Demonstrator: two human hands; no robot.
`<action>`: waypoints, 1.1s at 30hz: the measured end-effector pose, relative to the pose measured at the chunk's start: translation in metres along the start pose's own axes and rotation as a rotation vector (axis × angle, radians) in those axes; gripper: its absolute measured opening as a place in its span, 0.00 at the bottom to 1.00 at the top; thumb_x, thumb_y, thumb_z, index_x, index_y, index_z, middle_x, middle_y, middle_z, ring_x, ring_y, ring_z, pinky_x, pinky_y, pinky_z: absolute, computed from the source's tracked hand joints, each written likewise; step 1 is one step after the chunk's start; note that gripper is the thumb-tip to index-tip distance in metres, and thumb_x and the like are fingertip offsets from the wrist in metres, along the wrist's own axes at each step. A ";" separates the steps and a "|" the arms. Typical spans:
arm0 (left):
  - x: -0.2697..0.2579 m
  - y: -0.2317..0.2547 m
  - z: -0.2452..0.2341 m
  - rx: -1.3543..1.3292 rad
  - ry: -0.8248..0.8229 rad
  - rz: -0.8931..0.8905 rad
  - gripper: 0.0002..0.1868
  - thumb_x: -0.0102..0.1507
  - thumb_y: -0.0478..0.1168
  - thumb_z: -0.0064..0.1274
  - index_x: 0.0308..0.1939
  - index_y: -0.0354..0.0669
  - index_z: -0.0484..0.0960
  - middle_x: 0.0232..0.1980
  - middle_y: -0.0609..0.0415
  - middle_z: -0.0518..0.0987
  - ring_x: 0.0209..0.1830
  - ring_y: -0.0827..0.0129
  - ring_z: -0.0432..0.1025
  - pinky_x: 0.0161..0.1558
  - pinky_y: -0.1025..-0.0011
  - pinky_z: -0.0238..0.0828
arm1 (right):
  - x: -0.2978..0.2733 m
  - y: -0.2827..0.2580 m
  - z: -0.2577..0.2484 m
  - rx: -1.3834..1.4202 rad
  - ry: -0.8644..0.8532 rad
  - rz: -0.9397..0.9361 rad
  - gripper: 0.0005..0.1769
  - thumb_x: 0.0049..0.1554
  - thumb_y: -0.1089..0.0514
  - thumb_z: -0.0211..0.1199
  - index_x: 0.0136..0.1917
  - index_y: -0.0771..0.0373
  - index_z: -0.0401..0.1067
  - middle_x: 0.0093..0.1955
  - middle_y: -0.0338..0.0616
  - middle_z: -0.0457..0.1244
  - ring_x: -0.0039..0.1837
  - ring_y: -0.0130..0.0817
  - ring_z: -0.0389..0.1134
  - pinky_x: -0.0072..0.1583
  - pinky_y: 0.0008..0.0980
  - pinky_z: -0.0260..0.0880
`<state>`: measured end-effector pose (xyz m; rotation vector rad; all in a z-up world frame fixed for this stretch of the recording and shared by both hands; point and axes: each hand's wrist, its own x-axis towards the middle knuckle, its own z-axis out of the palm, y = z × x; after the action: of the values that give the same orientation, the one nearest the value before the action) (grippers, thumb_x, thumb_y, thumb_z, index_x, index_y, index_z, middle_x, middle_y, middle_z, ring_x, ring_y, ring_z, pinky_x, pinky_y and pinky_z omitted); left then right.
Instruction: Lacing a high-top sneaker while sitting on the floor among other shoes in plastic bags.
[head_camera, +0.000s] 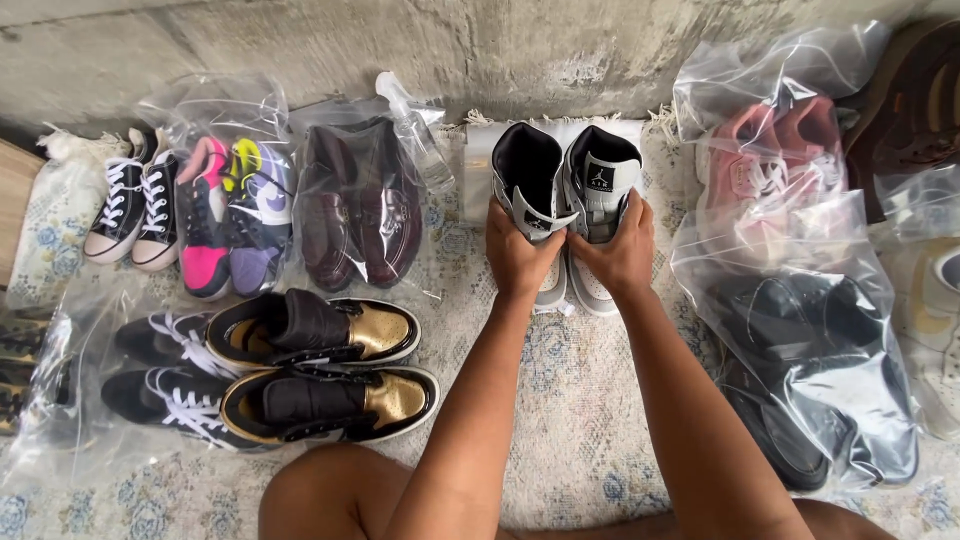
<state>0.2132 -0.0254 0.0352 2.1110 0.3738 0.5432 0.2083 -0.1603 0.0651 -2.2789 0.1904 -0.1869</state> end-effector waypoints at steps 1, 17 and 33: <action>0.001 0.003 0.001 0.005 -0.012 0.000 0.59 0.42 0.50 0.69 0.71 0.30 0.59 0.63 0.33 0.71 0.62 0.39 0.71 0.61 0.46 0.71 | 0.005 0.002 0.007 0.001 0.000 0.013 0.62 0.43 0.46 0.77 0.78 0.70 0.46 0.74 0.67 0.49 0.73 0.70 0.54 0.72 0.66 0.57; -0.024 0.019 -0.010 -0.121 0.124 -0.070 0.36 0.43 0.45 0.66 0.57 0.47 0.78 0.41 0.46 0.83 0.40 0.47 0.78 0.43 0.48 0.74 | -0.023 -0.017 -0.014 -0.022 0.111 0.154 0.53 0.49 0.50 0.74 0.77 0.69 0.49 0.62 0.59 0.61 0.64 0.51 0.62 0.63 0.56 0.62; -0.202 0.056 -0.144 0.020 -0.002 0.200 0.34 0.47 0.39 0.70 0.55 0.38 0.74 0.44 0.48 0.81 0.41 0.53 0.76 0.46 0.57 0.72 | -0.221 0.042 -0.018 -0.145 0.166 0.105 0.62 0.42 0.41 0.76 0.77 0.69 0.47 0.64 0.60 0.58 0.66 0.54 0.58 0.68 0.57 0.53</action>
<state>-0.0302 -0.0472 0.1057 2.1817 0.1679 0.6549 -0.0150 -0.1575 0.0289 -2.3898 0.4216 -0.3163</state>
